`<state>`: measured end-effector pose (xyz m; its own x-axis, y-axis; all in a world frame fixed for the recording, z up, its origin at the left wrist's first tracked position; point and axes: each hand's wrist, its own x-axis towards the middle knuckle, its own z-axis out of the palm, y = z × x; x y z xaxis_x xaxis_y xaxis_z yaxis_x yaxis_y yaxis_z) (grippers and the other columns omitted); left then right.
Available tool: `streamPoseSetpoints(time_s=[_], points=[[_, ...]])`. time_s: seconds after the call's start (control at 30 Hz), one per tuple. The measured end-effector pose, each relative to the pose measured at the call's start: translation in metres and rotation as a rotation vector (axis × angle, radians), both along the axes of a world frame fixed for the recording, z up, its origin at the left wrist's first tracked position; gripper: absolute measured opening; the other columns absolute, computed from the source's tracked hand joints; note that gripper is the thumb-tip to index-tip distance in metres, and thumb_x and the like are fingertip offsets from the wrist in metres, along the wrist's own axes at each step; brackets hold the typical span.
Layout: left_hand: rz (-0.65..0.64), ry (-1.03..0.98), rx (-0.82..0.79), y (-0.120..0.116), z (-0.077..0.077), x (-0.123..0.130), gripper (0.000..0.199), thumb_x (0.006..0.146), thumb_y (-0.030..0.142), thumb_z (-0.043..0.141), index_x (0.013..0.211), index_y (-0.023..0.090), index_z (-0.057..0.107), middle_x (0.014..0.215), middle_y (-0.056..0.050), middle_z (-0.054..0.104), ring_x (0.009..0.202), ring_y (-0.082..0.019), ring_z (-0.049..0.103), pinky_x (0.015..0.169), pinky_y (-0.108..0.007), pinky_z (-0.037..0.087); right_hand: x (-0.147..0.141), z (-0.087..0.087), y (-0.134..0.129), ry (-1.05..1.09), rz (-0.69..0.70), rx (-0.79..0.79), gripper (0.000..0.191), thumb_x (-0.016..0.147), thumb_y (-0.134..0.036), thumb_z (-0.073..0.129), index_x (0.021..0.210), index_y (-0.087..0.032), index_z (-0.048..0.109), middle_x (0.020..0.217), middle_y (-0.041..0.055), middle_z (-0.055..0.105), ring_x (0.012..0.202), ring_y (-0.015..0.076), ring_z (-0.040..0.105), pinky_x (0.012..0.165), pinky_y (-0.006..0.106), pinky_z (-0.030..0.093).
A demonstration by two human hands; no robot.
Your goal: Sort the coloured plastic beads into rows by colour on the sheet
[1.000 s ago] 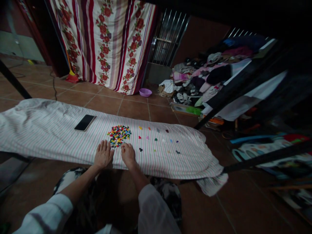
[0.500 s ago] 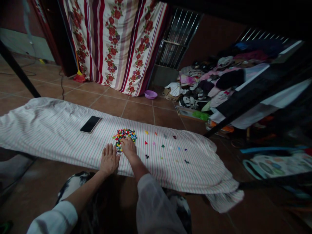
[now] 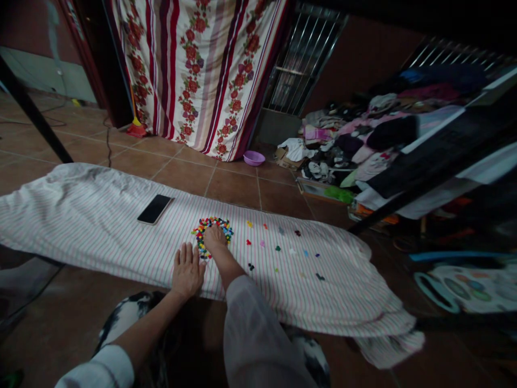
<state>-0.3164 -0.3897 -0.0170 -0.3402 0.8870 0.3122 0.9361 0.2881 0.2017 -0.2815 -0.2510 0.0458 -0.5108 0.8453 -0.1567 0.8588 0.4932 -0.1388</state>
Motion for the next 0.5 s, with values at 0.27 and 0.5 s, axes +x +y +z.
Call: streamPoseSetpoints(time_s=[0.27, 0.5], points=[[-0.004, -0.003, -0.018, -0.001, 0.003, 0.001, 0.057, 0.089, 0.035, 0.038, 0.136, 0.003, 0.043, 0.144, -0.025, 0.037, 0.139, -0.036, 0.027, 0.112, -0.053, 0.023, 0.001, -0.005, 0.000, 0.117, -0.022, -0.007, 0.023, 0.085, -0.019, 0.049, 0.094, -0.015, 0.070, 0.107, 0.0133, 0.064, 0.102, 0.0202, 0.058, 0.087, 0.029, 0.042], [0.005, 0.001, -0.042, -0.001, 0.007, 0.001, 0.057, 0.089, 0.036, 0.039, 0.136, 0.004, 0.043, 0.144, -0.025, 0.038, 0.138, -0.035, 0.028, 0.112, -0.053, 0.023, 0.017, -0.025, 0.003, 0.518, -0.115, -0.021, 0.014, 0.078, -0.017, 0.055, 0.087, -0.019, 0.066, 0.090, 0.0035, 0.069, 0.085, 0.0138, 0.062, 0.078, 0.022, 0.045]])
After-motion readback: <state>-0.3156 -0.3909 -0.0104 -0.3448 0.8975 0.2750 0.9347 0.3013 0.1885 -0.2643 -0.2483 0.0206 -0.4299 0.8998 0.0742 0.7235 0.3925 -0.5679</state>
